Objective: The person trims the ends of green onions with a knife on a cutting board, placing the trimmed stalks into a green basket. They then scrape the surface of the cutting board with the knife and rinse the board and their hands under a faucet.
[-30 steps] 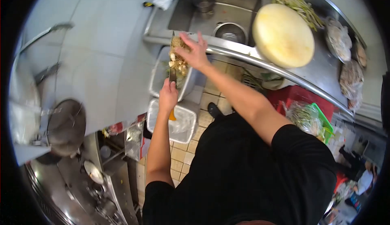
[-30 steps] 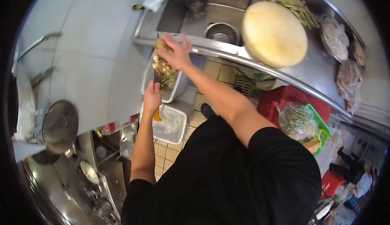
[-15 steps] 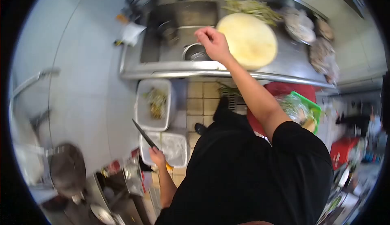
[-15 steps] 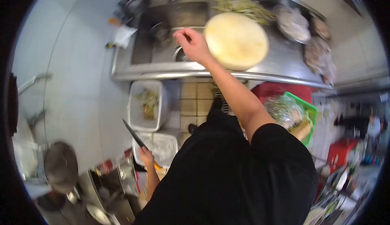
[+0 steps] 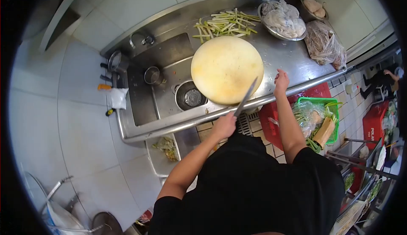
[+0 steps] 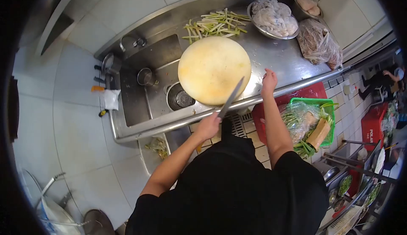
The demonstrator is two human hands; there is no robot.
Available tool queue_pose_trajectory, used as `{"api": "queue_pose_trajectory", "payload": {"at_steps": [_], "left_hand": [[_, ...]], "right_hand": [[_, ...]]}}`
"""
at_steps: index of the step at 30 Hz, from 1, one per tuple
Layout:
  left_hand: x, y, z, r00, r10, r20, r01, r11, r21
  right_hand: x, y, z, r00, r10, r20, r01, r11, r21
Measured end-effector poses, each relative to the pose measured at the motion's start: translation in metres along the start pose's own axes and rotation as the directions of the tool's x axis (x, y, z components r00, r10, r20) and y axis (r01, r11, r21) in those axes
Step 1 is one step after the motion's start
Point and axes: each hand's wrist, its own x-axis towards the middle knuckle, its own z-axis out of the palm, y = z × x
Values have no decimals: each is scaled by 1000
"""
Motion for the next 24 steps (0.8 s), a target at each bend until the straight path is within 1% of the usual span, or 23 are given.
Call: {"api": "queue_pose_trajectory", "payload": {"at_steps": [1,2,3,4,5,6,7,8,9,10,11,12,13,15,16,17,18,19,20,21,22,23,24], "left_hand": [[16,7,1,999,-25,20,25,1000,-1],[28,9,0,998,-50,41,51,999,-3],[32,3,-6,999,-51,-2,51,999,18],[29,-5,-22,993,-115,-1,115,991,72],[28,-36,-39,978,-208,-9,208,978,-27],[23,-98,-56,990,-52,-132,68,990,120],[11,-128,-96,987,6,-163,70,888,455],[-1,-146,-132,804,-510,-306,491,859,-142],[-15,-128,-173,637,-700,-324,642,714,-280],[-26,-246,-193,779,-550,-302,608,781,146],[-35,-221,-204,692,-524,-497,654,747,121],[-43,-182,-216,574,-474,-668,693,716,87],[-42,-158,-216,574,-472,-669,691,717,88],[-38,-126,-199,641,-387,-663,552,833,47],[-27,-128,-184,715,-188,-674,405,897,179],[-14,-129,-170,754,21,-657,245,919,310],[-1,-109,-161,807,-86,-584,272,932,239],[12,-87,-151,847,-192,-496,310,936,167],[27,-77,-137,864,-145,-483,265,946,189],[42,-68,-125,875,-98,-473,219,953,209],[54,-59,-118,905,-139,-402,205,971,126],[65,-49,-111,917,-63,-394,141,975,174],[77,-42,-105,942,-56,-332,137,964,227]], "right_hand": [[1,5,3,1000,10,-14,-10,1000,13],[1,10,5,1000,8,19,-8,1000,16],[2,15,8,999,1,53,-2,1000,18],[8,26,13,999,3,45,-5,1000,28],[14,42,18,994,-98,43,100,995,-24],[15,53,22,980,-196,45,199,977,-79],[8,55,26,980,-184,81,194,969,-154],[-5,54,32,979,-166,118,189,954,-232],[-19,51,44,988,-106,109,132,953,-271],[-26,58,52,988,-143,64,156,935,-318],[-28,58,57,986,-162,50,169,938,-303],[-28,58,63,983,-179,33,181,940,-288],[-28,57,68,983,-180,32,182,941,-286],[-30,55,76,987,-161,27,162,951,-264],[-27,55,82,986,-164,31,166,949,-267],[-22,55,90,985,-170,39,174,945,-278],[-16,54,98,983,-177,48,184,940,-287],[-13,44,104,994,-102,51,113,927,-357],[-4,49,107,992,-103,66,120,925,-362],[13,62,108,965,-260,36,249,861,-444],[25,68,111,909,-417,23,367,771,-521],[21,52,114,882,-471,27,422,762,-492],[14,35,117,879,-475,49,436,756,-488]]}}
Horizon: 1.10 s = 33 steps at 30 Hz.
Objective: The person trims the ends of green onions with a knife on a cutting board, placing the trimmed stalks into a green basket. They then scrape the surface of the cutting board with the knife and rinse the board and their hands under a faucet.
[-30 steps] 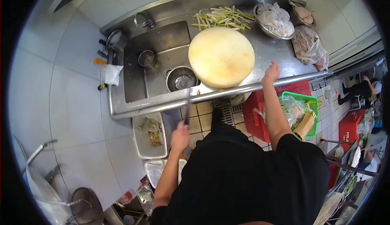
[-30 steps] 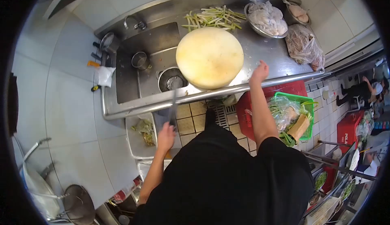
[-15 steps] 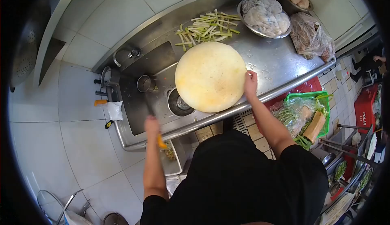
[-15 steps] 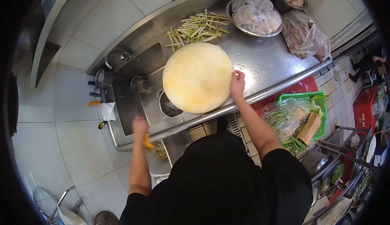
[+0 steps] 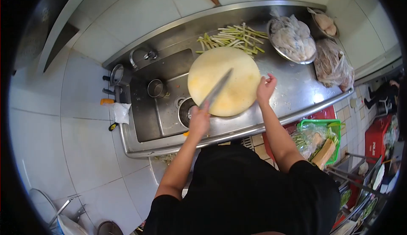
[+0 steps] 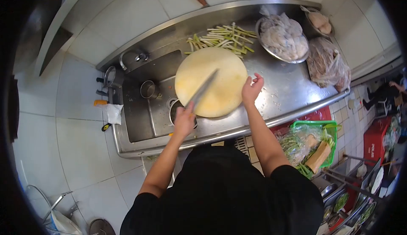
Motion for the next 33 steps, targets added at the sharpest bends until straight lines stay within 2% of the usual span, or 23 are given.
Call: {"api": "queue_pose_trajectory", "payload": {"at_steps": [2,3,5,9,11,12,14,15,17,19,20,21,22,23,24,25,26,27,28,30,31,32,33], "left_hand": [[16,10,15,999,39,36,-39,999,10],[21,9,23,993,113,22,-114,989,96],[29,10,19,989,146,22,-147,986,78],[61,-5,-3,975,220,21,-220,975,0],[82,-15,-12,965,261,-17,-261,965,13],[95,-20,-17,952,302,-50,-300,953,33],[131,-30,-14,934,349,-75,-344,936,69],[150,-32,-13,913,399,-82,-394,917,70],[180,-35,-19,888,454,-76,-449,891,73],[192,-35,-25,749,645,-154,-617,763,193],[195,-38,-32,733,669,-128,-644,742,188],[197,-44,-49,758,615,-216,-607,787,111],[202,-57,-64,777,557,-293,-574,818,31],[213,-86,-69,717,535,-446,-622,780,-65],[226,-122,-64,732,368,-573,-521,845,-123],[252,-168,-49,883,-128,-452,-253,681,-688],[268,-210,-73,839,-136,-527,-245,770,-589],[307,-284,-66,765,-162,-623,-107,923,-370],[324,-309,-81,671,-348,-655,-94,836,-540],[351,-350,-105,713,-223,-665,-39,934,-355],[352,-355,-126,898,-280,-339,4,777,-630],[350,-359,-145,976,-215,30,148,558,-816],[357,-372,-142,982,-190,19,120,539,-834]], "right_hand": [[-4,-30,-14,995,-69,71,63,994,87],[-6,-34,-17,993,-78,83,70,993,90],[-12,-38,-20,968,-230,99,218,969,116],[-39,-50,-18,963,-229,144,214,970,112],[-60,-46,-10,932,-234,278,235,972,28],[-75,-45,-1,929,-174,326,167,985,49],[-99,-43,12,900,-194,389,288,936,-200],[-103,-46,15,901,-192,388,289,935,-207],[-106,-49,19,824,-342,452,548,684,-481],[-108,-52,15,833,-282,476,528,661,-533],[-104,-53,12,832,-241,500,525,633,-569],[-103,-54,6,818,-243,521,542,630,-556],[-102,-51,-1,848,-222,482,499,642,-582],[-100,-47,-8,826,-235,513,528,642,-556],[-96,-45,-15,800,-252,544,559,641,-526],[-92,-45,-20,825,-245,509,530,650,-545],[-90,-48,-26,805,-248,539,548,658,-516],[-89,-50,-32,780,-250,574,569,665,-484],[-87,-52,-36,775,-262,575,574,674,-466],[-84,-58,-39,776,-266,572,573,676,-463],[-83,-57,-40,792,-250,557,555,675,-487],[-82,-56,-40,791,-234,566,547,686,-481],[-85,-57,-41,789,-221,573,539,696,-474]]}}
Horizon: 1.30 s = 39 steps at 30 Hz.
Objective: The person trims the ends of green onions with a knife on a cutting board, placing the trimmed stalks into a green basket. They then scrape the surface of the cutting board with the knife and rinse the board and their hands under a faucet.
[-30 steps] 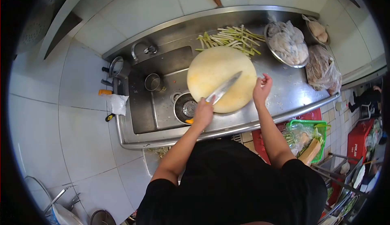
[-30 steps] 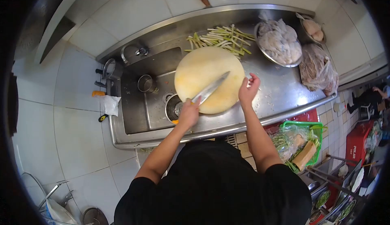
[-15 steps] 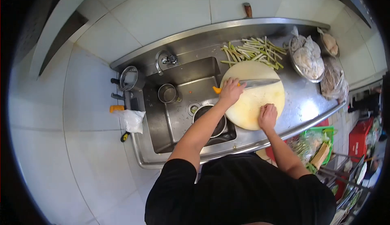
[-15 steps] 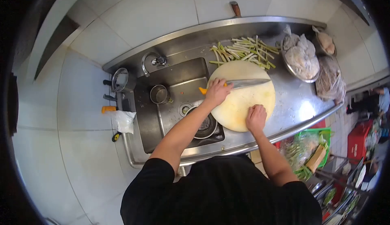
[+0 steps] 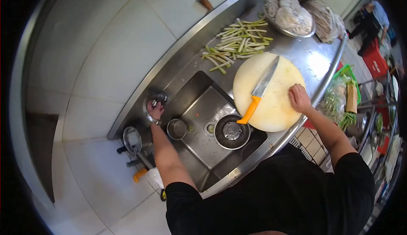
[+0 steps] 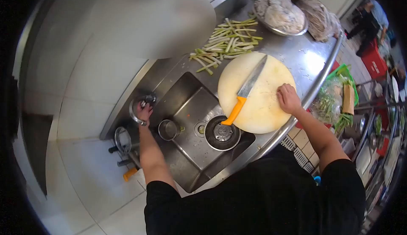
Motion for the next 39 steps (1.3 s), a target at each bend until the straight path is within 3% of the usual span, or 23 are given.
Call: {"api": "queue_pose_trajectory", "payload": {"at_steps": [1,3,4,5,6,7,8,9,10,11,12,13,14,15,16,17,18,20,21,23,31,33,39], "left_hand": [[13,-14,-6,1000,29,12,-28,999,-35],[34,-33,-26,986,125,112,-137,985,104],[34,-33,-26,987,125,96,-135,986,97],[31,-31,-23,989,122,77,-129,988,84],[25,-27,-16,972,217,86,-228,963,144],[18,-12,-9,971,214,102,-227,964,137],[6,10,-3,999,-52,-5,52,976,214],[-1,20,5,943,-305,-134,331,907,259],[1,16,12,927,-292,-237,363,861,357],[-4,7,18,921,-307,-239,377,854,359],[-12,-4,22,954,-255,-158,300,804,514],[-24,-17,27,973,-219,-69,211,736,644],[-62,-12,39,919,-385,80,158,547,822],[-114,4,56,750,-622,225,127,468,874],[-162,3,62,491,-814,310,188,446,875],[-218,5,72,225,-923,312,123,344,931],[-276,2,79,19,-965,261,1,261,965],[-384,-28,70,-218,-959,182,-170,221,960],[-433,-28,74,-302,-949,94,-235,169,957],[-508,2,73,-101,-936,336,-54,343,938],[-637,-51,123,-158,-904,397,526,263,809],[-660,-62,122,-147,-895,421,640,238,730],[-695,-93,131,-78,-873,481,894,152,421]], "right_hand": [[-3,-1,-2,1000,20,-14,-21,1000,-19],[-10,-8,-3,982,172,-75,-159,975,154],[-22,-24,-11,907,404,-118,-354,884,305],[-40,-20,-13,892,376,-251,-303,909,285],[-63,-16,-22,863,452,-224,-384,877,289],[-91,-13,-29,828,528,-190,-465,835,294],[-120,-13,-34,804,581,-126,-551,807,210],[-153,-10,-40,772,633,-62,-624,772,120],[-246,75,-4,767,640,-54,-632,767,113],[-326,129,39,485,607,629,-412,793,-448],[-400,168,50,176,302,937,-44,953,-299],[-419,161,43,154,302,941,-36,953,-300],[-429,143,45,160,298,941,-162,948,-273],[-433,126,50,166,296,941,-282,928,-243],[-438,112,51,161,293,942,-395,894,-211],[-451,104,39,141,286,948,-500,847,-181],[-464,112,32,99,262,960,-482,857,-184],[-482,142,34,-7,412,911,-928,338,-160],[-483,148,22,-27,395,918,-917,356,-180],[-481,142,7,42,324,945,-884,453,-116],[-468,141,-72,275,-5,962,-745,631,216],[-472,139,-113,349,-76,934,-697,646,313],[-411,106,-138,549,-287,785,-499,641,583]]}}
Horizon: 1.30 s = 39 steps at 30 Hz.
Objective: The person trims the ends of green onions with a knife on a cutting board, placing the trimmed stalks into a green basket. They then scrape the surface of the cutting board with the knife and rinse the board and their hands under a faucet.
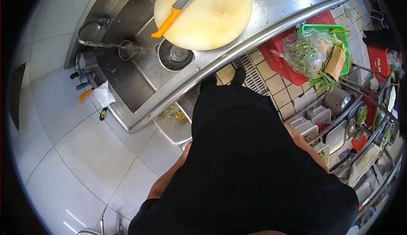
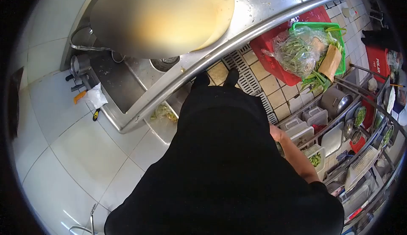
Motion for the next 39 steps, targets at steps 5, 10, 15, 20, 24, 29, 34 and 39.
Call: {"api": "queue_pose_trajectory", "payload": {"at_steps": [5,10,15,20,24,29,34,39], "left_hand": [[11,-11,-27,995,98,3,-94,957,-275],[-6,16,-32,988,149,47,-115,897,-427],[4,11,-31,884,408,-227,-463,828,-317],[4,9,-35,925,286,-249,-358,874,-327],[5,0,-44,956,130,-265,-235,878,-416],[13,-19,-59,926,338,-171,-352,934,-58],[36,-57,-109,967,247,62,-168,802,-573],[-5,26,-44,938,337,-84,-348,906,-243]], "right_hand": [[-40,40,36,974,224,43,-214,832,513],[-17,-75,2,651,743,156,-571,345,745],[-17,-76,0,830,558,5,-454,670,587],[-19,-76,0,957,279,-80,-236,910,341],[-20,-76,-1,996,36,-87,-23,990,140],[-19,-76,-3,961,-260,-94,247,960,-129],[5,-59,10,781,620,77,-420,430,799],[-23,61,15,785,590,187,-418,283,863]]}}
